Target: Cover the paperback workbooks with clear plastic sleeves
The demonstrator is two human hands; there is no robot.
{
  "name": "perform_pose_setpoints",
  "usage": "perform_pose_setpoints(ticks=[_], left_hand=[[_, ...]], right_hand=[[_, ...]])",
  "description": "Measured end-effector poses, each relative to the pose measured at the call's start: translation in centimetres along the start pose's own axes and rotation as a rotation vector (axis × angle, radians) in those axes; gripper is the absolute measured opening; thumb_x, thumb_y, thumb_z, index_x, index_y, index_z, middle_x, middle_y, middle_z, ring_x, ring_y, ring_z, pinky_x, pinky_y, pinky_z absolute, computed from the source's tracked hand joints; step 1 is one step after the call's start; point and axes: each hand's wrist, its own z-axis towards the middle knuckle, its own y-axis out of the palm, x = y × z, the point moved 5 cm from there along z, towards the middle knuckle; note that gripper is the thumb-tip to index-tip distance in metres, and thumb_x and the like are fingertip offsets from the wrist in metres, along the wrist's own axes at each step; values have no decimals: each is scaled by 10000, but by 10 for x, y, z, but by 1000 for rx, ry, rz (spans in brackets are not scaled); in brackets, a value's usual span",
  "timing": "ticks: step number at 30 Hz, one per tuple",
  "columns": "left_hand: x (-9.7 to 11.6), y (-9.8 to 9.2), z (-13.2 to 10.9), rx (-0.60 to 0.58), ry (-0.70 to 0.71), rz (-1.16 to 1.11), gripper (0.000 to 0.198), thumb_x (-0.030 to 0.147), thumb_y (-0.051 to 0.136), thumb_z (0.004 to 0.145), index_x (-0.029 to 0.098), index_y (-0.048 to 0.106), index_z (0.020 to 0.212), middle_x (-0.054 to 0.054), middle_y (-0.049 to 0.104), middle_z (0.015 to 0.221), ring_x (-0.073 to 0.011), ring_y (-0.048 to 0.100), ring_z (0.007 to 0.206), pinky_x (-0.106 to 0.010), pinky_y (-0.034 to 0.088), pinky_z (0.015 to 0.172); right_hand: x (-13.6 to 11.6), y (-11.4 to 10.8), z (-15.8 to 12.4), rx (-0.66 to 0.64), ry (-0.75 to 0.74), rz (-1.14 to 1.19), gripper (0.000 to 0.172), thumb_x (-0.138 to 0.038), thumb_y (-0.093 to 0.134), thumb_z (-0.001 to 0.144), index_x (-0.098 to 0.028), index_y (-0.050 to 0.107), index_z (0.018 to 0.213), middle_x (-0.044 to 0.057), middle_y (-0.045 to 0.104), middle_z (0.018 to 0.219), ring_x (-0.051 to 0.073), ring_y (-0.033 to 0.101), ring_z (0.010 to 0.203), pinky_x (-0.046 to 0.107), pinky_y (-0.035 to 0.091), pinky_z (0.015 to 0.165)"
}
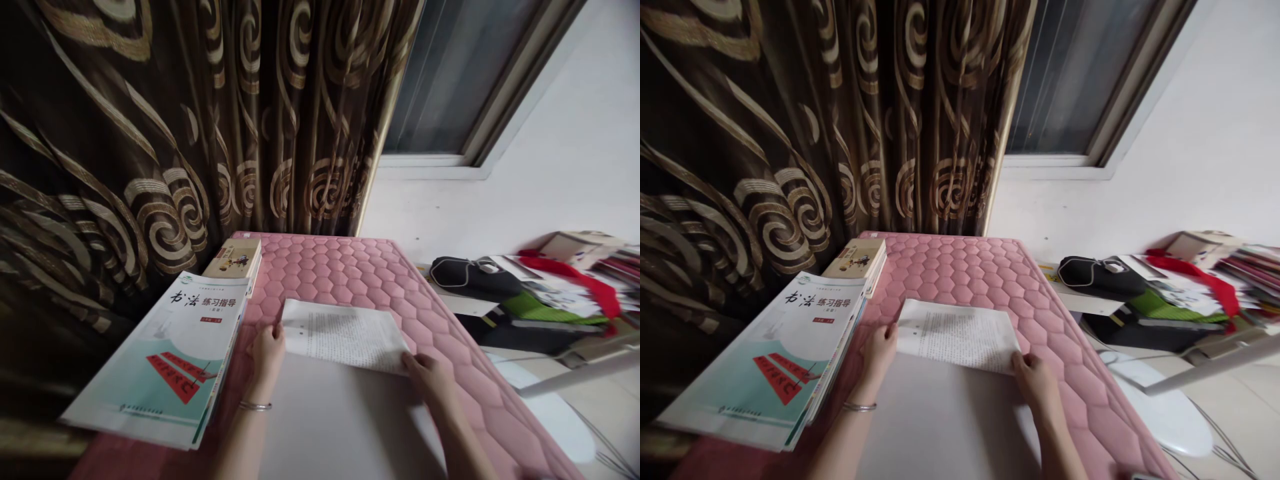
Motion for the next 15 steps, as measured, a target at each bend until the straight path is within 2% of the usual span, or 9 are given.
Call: perform_pose_setpoints(ticks=[3, 9, 15], left_hand=[[-1, 2, 1, -6, 6, -19, 349, 359, 445, 962, 157, 716, 871, -131, 753, 919, -237, 681, 853, -291, 319, 629], [6, -4, -3, 159, 77, -31, 362, 393, 458, 954, 174, 711, 815, -108, 750, 871, -199, 658, 808, -272, 323, 662], [4, 7, 7, 11, 45, 6, 303, 330, 494, 907, 165, 735, 827, -133, 756, 897, -240, 678, 851, -295, 343, 671]], right_hand=[[1, 0, 0, -12, 7, 2, 302, -440, 444, 692, -235, 492, 476, 67, 586, 503, 214, 560, 576, 288, 375, 543], [1, 4, -1, 34, -16, -40, 281, -399, 419, 737, -242, 480, 512, 89, 628, 570, 222, 587, 618, 283, 389, 562], [3, 12, 0, -16, -35, -120, 315, -352, 400, 804, -243, 468, 517, 85, 631, 592, 218, 597, 633, 282, 390, 580]])
